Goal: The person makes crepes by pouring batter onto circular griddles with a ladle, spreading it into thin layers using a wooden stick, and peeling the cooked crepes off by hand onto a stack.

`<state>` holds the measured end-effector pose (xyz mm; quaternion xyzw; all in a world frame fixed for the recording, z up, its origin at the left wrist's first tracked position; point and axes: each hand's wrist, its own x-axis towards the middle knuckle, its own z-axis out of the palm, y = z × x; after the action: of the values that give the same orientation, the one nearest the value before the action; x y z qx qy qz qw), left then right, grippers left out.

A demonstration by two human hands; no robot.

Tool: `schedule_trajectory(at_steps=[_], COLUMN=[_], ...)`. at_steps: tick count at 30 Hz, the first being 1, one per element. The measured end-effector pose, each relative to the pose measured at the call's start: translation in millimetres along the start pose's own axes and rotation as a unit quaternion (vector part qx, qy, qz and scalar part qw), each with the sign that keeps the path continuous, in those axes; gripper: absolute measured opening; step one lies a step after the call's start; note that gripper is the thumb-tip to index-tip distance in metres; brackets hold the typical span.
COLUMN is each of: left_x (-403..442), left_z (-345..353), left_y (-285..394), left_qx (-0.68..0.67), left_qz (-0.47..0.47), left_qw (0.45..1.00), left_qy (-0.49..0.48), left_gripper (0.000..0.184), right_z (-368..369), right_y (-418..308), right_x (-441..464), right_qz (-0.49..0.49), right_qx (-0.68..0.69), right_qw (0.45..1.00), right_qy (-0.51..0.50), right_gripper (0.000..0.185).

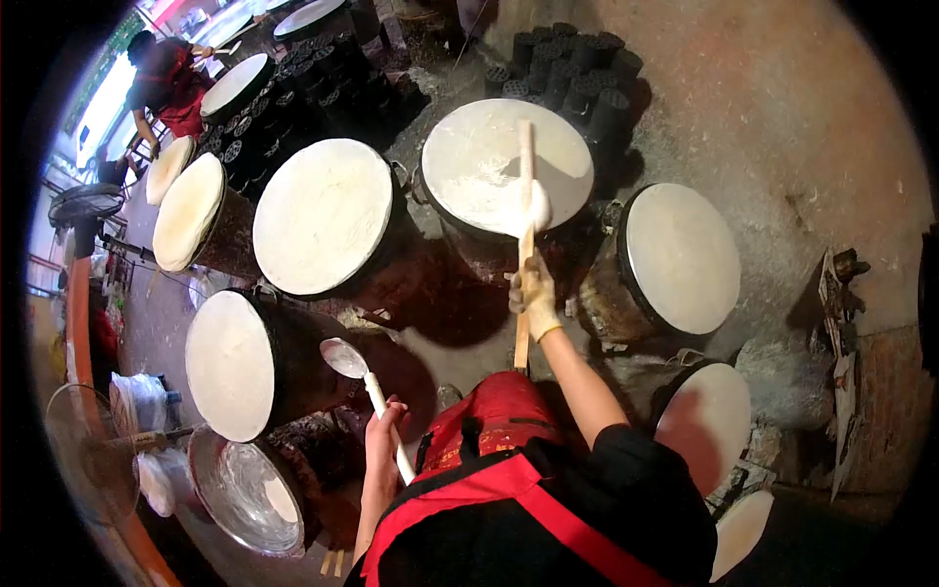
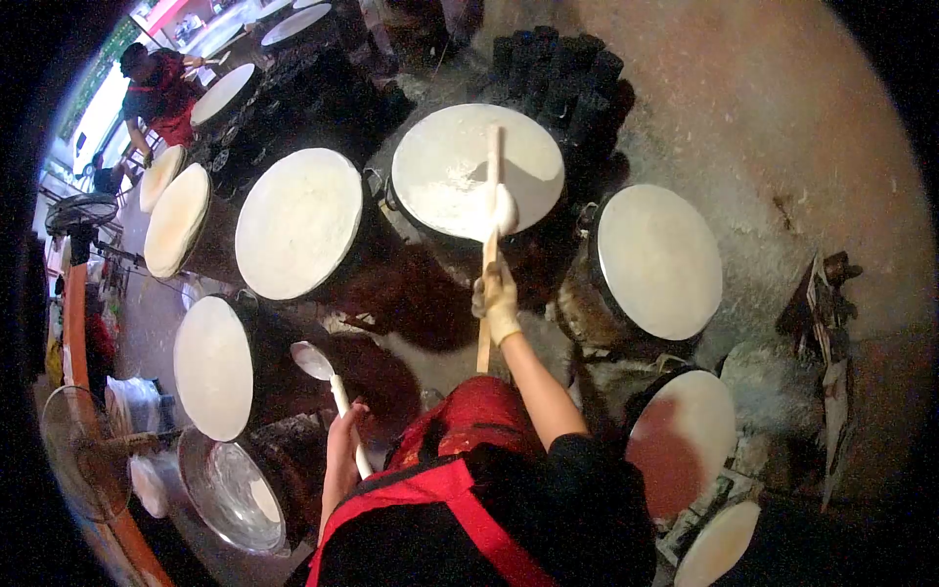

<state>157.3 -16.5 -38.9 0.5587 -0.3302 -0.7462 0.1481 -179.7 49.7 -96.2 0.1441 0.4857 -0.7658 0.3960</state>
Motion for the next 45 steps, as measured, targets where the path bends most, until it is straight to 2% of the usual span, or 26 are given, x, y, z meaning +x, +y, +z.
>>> schedule_trajectory(at_steps=[3,6,7,8,10,11,13,14,16,17,19,20,21,23,25,26,28,30,33,34,35,36,38,41,43,45], left_x=[6,4,1,2,12,15,12,10,8,11,3,1,3,9,10,10,14,16,8,0,-5,-10,-9,-4,-4,0], left_z=[18,48,58,67,78,82,100,111,129,135,153,161,162,159,159,159,157,155,159,162,161,159,154,153,156,153], left_y=[-2,7,11,13,7,3,3,5,5,0,1,1,-2,-12,-14,-15,-13,-9,8,20,30,37,41,46,53,55], left_qx=[-0.007,0.015,0.017,0.018,0.015,0.019,0.012,0.014,0.013,0.015,-0.003,-0.013,-0.004,0.013,0.017,0.021,0.03,0.04,-0.03,-0.028,-0.017,-0.006,0.004,0.004,-0.018,-0.048], left_qz=[-0.004,-0.018,-0.019,-0.017,-0.003,-0.001,0.004,-0.005,-0.021,0.004,0.002,0.001,0.003,0.007,0.013,0.018,0.019,0.019,0.028,0.017,0.019,0.021,0.024,0.022,0.012,-0.013], left_qw=[1.0,0.999,0.999,0.999,0.999,0.999,1.0,0.999,0.998,0.998,0.999,0.999,0.999,1.0,0.999,0.999,0.998,0.997,0.997,0.998,0.998,0.999,0.998,0.997,0.995,0.99], left_qy=[-0.015,-0.027,-0.03,-0.033,-0.03,-0.031,-0.026,-0.038,-0.061,-0.062,-0.046,-0.039,-0.033,-0.02,-0.026,-0.032,-0.045,-0.059,-0.068,-0.051,-0.05,-0.048,-0.053,-0.068,-0.095,-0.13], left_gripper=[0.039,0.036,0.036,0.035,0.035,0.035,0.03,0.028,0.025,0.02,0.021,0.021,0.021,0.021,0.022,0.022,0.02,0.019,0.016,0.015,0.015,0.016,0.017,0.018,0.018,0.017], right_z=[20,26,-1,-31,-61,-87,-88,-88,-55,-77,-81,-88,-106,-136,-143,-134,-89,-49,-51,-51,-65,-88,-66,-68,-30,-37], right_y=[-16,-19,-13,-10,-52,-67,-81,-82,-89,-80,-78,-99,-103,-118,-139,-157,-154,-139,-114,-114,-110,-91,-86,-26,-50,-63], right_x=[4,-9,-2,9,3,17,24,38,21,44,25,13,25,68,107,112,105,100,117,87,89,106,60,104,58,51], right_qz=[-0.031,0.1,0.096,0.082,0.116,0.137,0.038,0.072,0.079,0.235,0.078,0.11,0.07,0.026,0.024,0.073,-0.11,-0.099,0.045,-0.01,-0.064,-0.199,-0.251,-0.158,-0.089,-0.182], right_qx=[0.09,-0.069,-0.157,-0.149,-0.101,-0.072,-0.115,-0.043,-0.109,-0.145,-0.225,-0.257,-0.283,-0.234,-0.204,-0.193,-0.261,-0.228,-0.132,-0.222,-0.172,-0.169,-0.055,-0.004,-0.1,-0.21], right_qw=[0.995,0.99,0.972,0.972,0.986,0.983,0.99,0.992,0.987,0.95,0.956,0.943,0.945,0.965,0.974,0.973,0.958,0.968,0.989,0.971,0.976,0.962,0.966,0.987,0.987,0.959], right_qy=[-0.04,-0.075,-0.144,-0.16,-0.071,-0.1,-0.067,-0.094,-0.086,-0.148,-0.169,-0.18,-0.15,-0.111,-0.093,-0.102,-0.038,-0.024,-0.058,-0.085,-0.119,-0.084,0.035,0.003,-0.084,-0.056], right_gripper=[0.027,0.052,0.057,0.059,0.053,0.049,0.038,0.035,0.027,0.025,0.041,0.048,0.06,0.064,0.062,0.058,0.028,0.027,0.035,0.037,0.04,0.042,0.039,0.037,0.037,0.033])
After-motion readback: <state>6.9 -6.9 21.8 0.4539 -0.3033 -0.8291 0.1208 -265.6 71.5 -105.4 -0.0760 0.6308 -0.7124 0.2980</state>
